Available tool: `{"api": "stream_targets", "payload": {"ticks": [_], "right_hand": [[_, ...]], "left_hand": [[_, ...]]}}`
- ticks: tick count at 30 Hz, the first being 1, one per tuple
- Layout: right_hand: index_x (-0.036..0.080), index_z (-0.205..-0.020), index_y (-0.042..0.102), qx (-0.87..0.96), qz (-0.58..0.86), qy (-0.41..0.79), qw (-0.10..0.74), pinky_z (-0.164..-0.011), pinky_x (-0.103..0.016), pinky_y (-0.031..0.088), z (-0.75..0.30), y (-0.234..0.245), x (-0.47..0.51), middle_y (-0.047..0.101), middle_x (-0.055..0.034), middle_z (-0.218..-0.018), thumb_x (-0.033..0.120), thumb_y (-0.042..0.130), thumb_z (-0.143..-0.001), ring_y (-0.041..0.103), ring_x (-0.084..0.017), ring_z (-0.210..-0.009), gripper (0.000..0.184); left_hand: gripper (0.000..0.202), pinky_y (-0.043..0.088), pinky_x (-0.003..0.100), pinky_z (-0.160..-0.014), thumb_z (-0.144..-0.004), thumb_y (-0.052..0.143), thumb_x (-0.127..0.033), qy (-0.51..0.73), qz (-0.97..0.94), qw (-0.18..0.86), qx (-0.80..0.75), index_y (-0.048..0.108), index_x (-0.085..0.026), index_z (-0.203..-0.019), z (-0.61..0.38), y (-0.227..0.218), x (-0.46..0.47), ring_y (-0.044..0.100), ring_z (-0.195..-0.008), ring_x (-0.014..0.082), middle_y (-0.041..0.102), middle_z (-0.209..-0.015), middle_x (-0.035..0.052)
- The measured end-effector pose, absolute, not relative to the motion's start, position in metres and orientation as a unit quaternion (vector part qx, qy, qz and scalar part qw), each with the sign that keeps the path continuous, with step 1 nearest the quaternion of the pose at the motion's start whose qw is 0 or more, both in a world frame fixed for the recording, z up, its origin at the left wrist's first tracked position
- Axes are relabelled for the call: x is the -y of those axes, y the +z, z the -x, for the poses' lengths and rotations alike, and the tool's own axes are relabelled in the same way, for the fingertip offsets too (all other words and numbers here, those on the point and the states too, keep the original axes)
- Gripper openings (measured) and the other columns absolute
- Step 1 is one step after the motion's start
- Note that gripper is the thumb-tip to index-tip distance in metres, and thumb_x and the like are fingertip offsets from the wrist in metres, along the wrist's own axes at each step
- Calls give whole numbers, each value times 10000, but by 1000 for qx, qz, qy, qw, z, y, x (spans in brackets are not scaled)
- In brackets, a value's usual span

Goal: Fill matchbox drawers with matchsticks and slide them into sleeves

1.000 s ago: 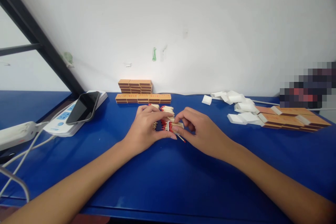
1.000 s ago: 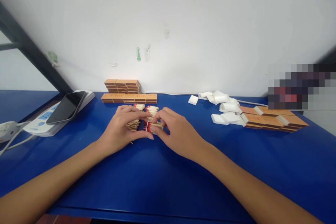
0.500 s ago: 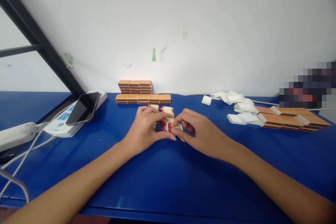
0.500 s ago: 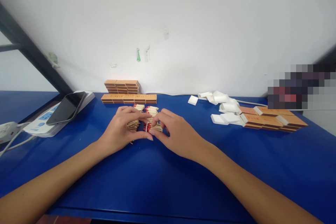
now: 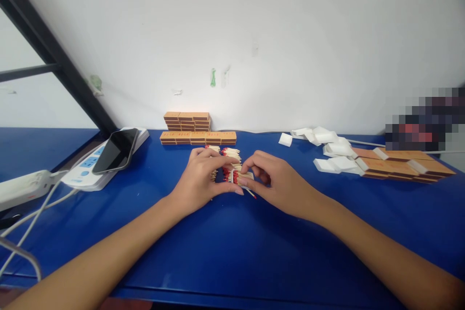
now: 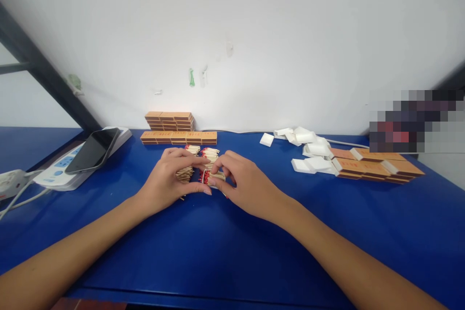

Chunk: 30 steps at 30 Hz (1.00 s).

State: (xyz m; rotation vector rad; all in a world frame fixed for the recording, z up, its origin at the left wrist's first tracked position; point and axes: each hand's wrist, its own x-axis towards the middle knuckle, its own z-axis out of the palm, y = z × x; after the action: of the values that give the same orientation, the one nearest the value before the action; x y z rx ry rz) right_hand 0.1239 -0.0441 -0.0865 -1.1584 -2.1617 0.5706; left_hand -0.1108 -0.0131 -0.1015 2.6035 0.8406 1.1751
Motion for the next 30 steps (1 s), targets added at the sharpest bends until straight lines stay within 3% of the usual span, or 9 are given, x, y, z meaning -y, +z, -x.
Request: {"api": "stream_targets", "payload": {"ticks": [5,8,14,18,24,30], "right_hand": [[229,-932,675,803,443,197,348,-607,-274,420,-127,-84,35,530,16,-804,336,631,-974,486,-122,-633,123],[212,-906,711,784,474,160,368,-625,-290,431,-128,-78,12,582,-7,-794,328,624,-953,518,-141,-645,153],[167,-761,745,699,600,204,330,-669,-307,411,-100,-56,-71,689,-40,-712,364,680,-892,590,-181,-700,245],[148,-734,726,661,633,225,335,-631,-309,392,-56,-50,-122,654,-57,-660,454,670,-896,568,-184,-656,351],[118,-911,684,597,667,269,356,-573,-297,397,-4,-57,-150,625,-61,-694,497,812,-760,532,-183,-633,428],[137,-830,635,573,647,313,394,-479,-272,312,-10,-38,-132,425,41,-567,390,706,-882,364,-116,-515,268]], "left_hand": [[687,355,341,-930,-593,1065,-273,407,-864,84,-285,709,-207,-1176,113,-98,13,619,-961,203,701,-993,-31],[573,351,333,-910,-631,1046,-261,407,-865,82,-281,733,-218,-1108,114,-96,12,617,-950,195,703,-986,-41],[421,344,346,-922,-710,1015,-287,394,-872,93,-276,754,-222,-1034,115,-93,13,618,-948,195,706,-959,-43],[475,352,349,-923,-681,1042,-293,394,-869,68,-292,756,-229,-1055,117,-92,13,618,-960,196,709,-975,-46],[512,357,368,-902,-662,1061,-361,383,-860,44,-334,762,-236,-1059,120,-95,9,612,-938,222,709,-954,-24],[531,371,373,-909,-676,1059,-317,405,-840,28,-361,749,-215,-1094,122,-96,6,621,-923,221,710,-992,-5]]}}
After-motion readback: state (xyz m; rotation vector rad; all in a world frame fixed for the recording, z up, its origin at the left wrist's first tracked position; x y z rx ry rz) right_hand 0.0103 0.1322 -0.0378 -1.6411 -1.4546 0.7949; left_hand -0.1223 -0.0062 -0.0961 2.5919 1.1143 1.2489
